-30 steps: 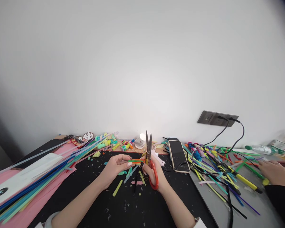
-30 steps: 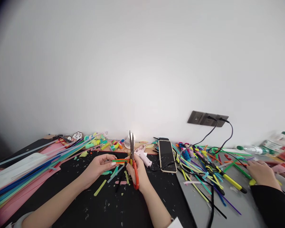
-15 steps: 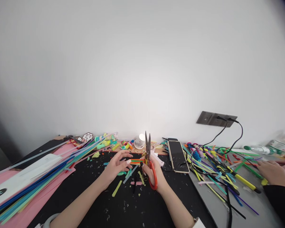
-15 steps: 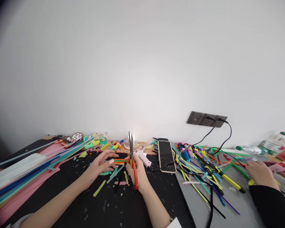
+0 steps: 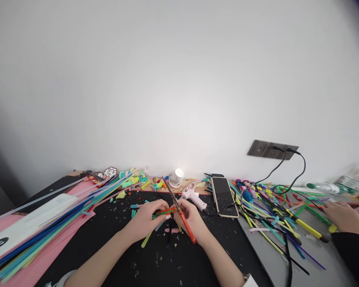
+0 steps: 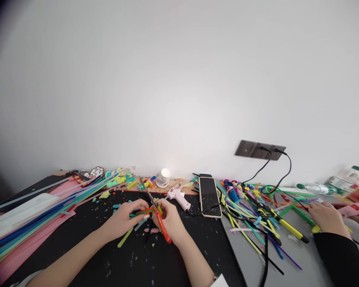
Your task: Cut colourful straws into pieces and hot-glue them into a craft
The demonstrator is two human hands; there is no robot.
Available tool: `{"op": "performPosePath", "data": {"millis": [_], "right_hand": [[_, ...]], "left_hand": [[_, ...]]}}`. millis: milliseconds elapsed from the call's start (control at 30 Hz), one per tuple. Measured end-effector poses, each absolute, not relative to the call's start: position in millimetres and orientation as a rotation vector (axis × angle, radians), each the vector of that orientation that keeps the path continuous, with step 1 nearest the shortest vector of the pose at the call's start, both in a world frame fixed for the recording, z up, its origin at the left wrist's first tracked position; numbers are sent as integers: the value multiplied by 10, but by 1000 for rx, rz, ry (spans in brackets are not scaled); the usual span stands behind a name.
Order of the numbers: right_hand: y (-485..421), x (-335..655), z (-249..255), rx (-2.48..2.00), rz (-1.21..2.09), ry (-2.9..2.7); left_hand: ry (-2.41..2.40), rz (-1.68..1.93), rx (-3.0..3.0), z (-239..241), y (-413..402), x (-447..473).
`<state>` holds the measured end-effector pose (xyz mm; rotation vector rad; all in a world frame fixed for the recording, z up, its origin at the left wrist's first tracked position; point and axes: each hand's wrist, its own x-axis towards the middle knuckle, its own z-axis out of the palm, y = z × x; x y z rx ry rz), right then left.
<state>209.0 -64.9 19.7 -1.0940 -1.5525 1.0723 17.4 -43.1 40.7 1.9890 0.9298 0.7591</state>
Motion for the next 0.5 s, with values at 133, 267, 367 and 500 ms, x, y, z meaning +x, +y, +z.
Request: {"op": "performPosePath", "data": {"millis": [133, 267, 367, 500], "right_hand": [[-643, 2095, 175, -1105, 1085, -1541], [-631, 2103, 148, -1093, 1103, -1536], [-610, 2119, 130, -1077, 1107, -1532], [-592, 2173, 160, -1188, 864, -1569]], "left_hand": [[945, 711, 1960, 448, -459, 183], [965, 708, 1943, 413, -464, 202], [958, 788, 1899, 335, -418, 217], [953, 938, 1786, 206, -308, 205]]}}
